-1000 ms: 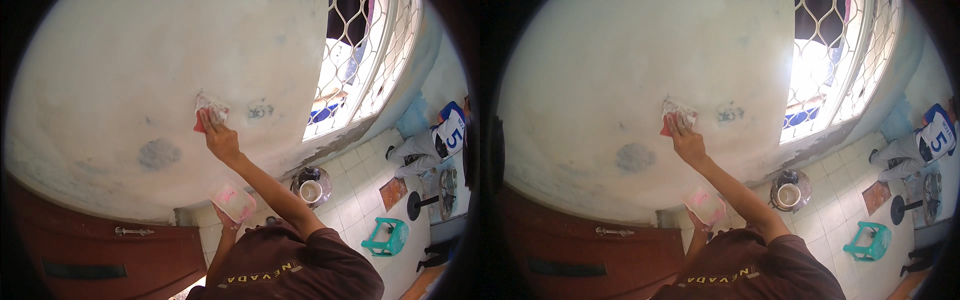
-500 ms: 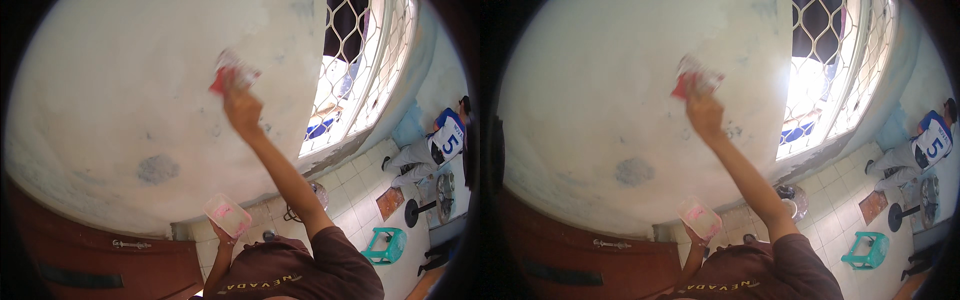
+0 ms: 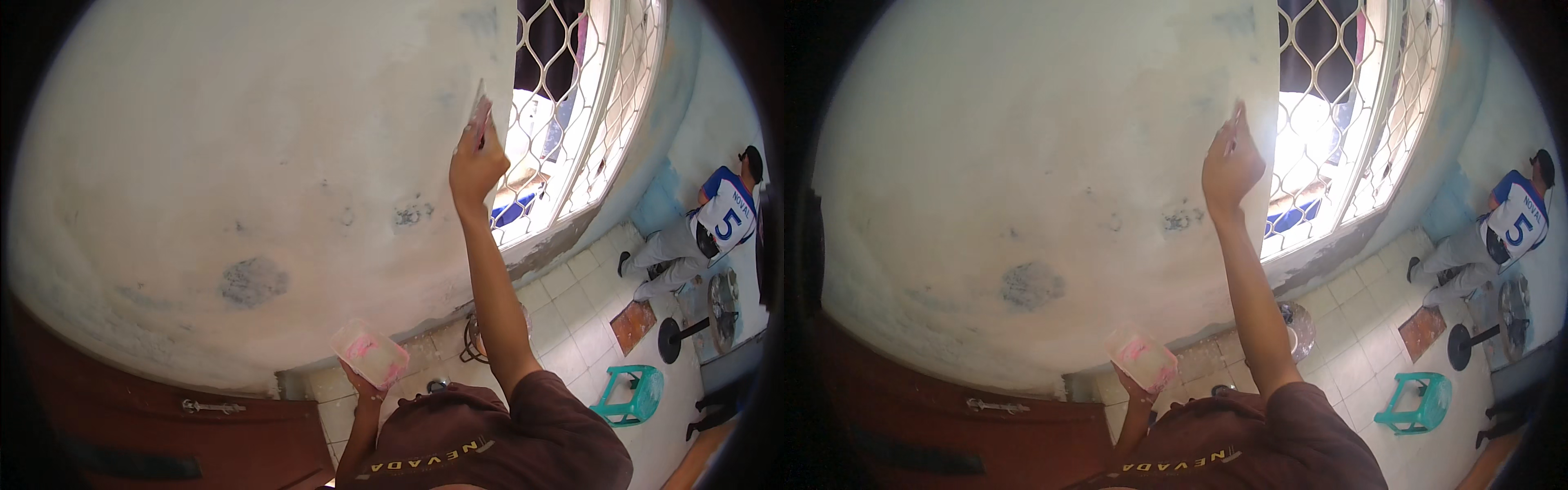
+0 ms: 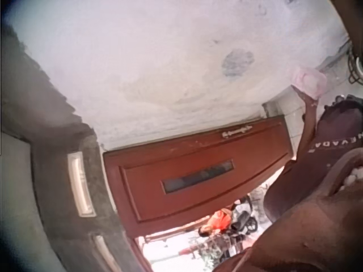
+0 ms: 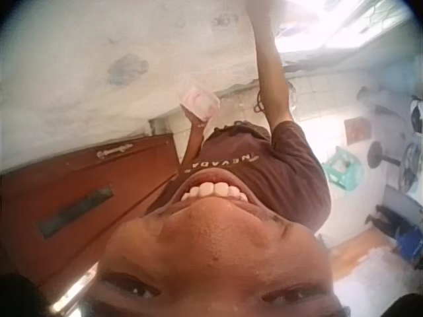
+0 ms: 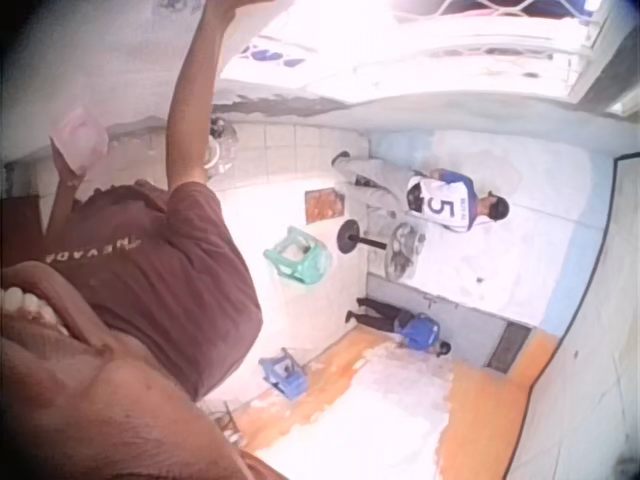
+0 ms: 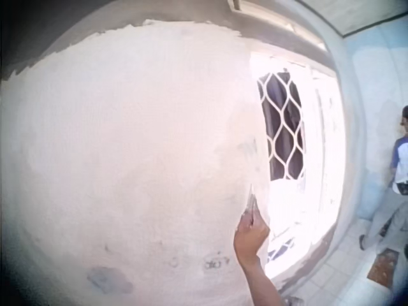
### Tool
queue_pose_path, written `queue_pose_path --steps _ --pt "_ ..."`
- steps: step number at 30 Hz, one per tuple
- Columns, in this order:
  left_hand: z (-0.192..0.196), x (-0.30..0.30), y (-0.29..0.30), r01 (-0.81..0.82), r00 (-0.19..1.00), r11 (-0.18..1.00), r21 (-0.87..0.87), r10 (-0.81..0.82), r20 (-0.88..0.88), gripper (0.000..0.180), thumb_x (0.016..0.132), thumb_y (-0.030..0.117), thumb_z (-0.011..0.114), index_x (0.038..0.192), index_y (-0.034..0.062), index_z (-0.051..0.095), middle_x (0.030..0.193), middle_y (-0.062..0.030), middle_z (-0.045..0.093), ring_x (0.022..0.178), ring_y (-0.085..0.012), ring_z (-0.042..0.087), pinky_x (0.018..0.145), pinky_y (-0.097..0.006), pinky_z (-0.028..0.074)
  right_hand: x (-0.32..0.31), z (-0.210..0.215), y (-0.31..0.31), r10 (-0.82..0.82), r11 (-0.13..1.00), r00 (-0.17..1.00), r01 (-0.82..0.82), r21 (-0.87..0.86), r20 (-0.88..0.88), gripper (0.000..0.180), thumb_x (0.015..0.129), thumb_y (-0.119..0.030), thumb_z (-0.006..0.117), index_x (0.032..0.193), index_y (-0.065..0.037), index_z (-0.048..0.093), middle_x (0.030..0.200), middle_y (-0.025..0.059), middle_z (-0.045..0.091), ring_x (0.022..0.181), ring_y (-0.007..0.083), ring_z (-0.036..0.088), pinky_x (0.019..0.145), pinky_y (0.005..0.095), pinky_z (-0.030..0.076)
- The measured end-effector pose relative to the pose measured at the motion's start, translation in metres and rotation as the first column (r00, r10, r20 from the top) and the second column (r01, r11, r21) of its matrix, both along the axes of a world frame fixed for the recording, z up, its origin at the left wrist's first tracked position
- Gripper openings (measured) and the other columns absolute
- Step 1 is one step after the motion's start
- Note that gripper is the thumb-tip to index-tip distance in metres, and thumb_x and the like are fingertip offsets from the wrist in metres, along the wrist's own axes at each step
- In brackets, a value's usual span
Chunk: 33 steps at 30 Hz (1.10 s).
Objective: The person applies pink filler to a wall using a putty knife, repeatedly scraping material from a plastic container and spreading it over specific areas of the wall.
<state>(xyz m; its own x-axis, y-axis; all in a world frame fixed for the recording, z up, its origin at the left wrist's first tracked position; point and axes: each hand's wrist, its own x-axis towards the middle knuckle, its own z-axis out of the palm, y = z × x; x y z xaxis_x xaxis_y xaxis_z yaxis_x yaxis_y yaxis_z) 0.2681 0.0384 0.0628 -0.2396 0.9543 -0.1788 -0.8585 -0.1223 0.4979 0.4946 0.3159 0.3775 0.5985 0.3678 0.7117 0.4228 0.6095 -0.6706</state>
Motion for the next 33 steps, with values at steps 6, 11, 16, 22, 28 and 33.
queue_pose_path --steps 6,11,16,22,28,33 --pt "0.004 0.001 -0.001 0.013 0.999 1.0 0.002 -0.013 -0.048 0.068 0.106 0.069 0.036 0.145 0.0157 0.053 0.133 -0.0087 0.064 0.12 -0.0315 0.066 0.099 -0.053 0.059 -0.116 -0.002 -0.007 -0.152 0.978 0.924 0.09 0.187 0.351 0.066 0.087 -0.002 0.071 0.152 -0.007 0.057 0.115 0.016 0.078 0.062 0.026 0.07 0.055 0.0361 0.054" --pt "-0.016 -0.015 0.014 0.072 0.997 0.997 0.014 -0.072 -0.008 0.07 0.105 0.07 0.038 0.145 0.0146 0.054 0.132 -0.0091 0.064 0.116 -0.0319 0.067 0.096 -0.052 0.059 -0.174 -0.034 -0.073 0.369 0.879 0.73 -0.475 0.038 0.576 0.057 0.087 -0.002 0.065 0.144 0.0 0.061 0.122 0.018 0.075 0.089 0.0299 0.078 0.077 0.0405 0.063" --pt "-0.003 -0.02 0.006 -0.046 0.998 0.998 0.051 0.048 -0.043 0.072 0.105 0.071 0.037 0.15 0.0155 0.05 0.14 -0.0088 0.062 0.124 -0.0326 0.064 0.103 -0.054 0.056 -0.074 0.018 -0.037 0.021 0.937 0.968 -0.107 0.334 0.251 0.052 0.09 0.005 0.064 0.141 -0.004 0.066 0.125 0.0203 0.074 0.1 0.0336 0.077 0.08 0.0411 0.062" --pt "0.0 -0.021 0.0 -0.002 1.0 0.996 0.095 0.004 -0.027 0.074 0.104 0.073 0.037 0.15 0.0167 0.051 0.141 -0.0084 0.062 0.127 -0.0322 0.063 0.106 -0.055 0.055 -0.131 0.02 0.004 -0.115 0.985 0.9 0.048 0.168 0.421 0.074 0.083 0.004 0.068 0.154 -0.01 0.054 0.146 0.0196 0.063 0.12 0.0359 0.07 0.083 0.0406 0.062" --pt "0.015 -0.01 0.009 -0.059 0.998 0.998 -0.002 0.059 -0.016 0.071 0.105 0.071 0.037 0.145 0.0146 0.053 0.133 -0.0094 0.065 0.121 -0.0327 0.066 0.102 -0.054 0.057 -0.184 -0.059 -0.074 0.379 0.897 0.721 -0.441 -0.038 0.58 0.068 0.083 0.003 0.068 0.149 -0.012 0.061 0.136 0.0169 0.07 0.112 0.0321 0.074 0.081 0.0396 0.064" --pt "0.01 -0.02 -0.002 -0.126 0.991 0.991 0.035 0.127 -0.044 0.07 0.104 0.07 0.038 0.145 0.0148 0.054 0.133 -0.0092 0.065 0.12 -0.0327 0.066 0.1 -0.055 0.058 -0.095 -0.005 -0.049 0.192 0.94 0.961 -0.239 0.243 0.2 0.042 0.099 0.005 0.06 0.14 -0.001 0.068 0.125 0.015 0.077 0.107 0.0244 0.078 0.092 0.0316 0.06"
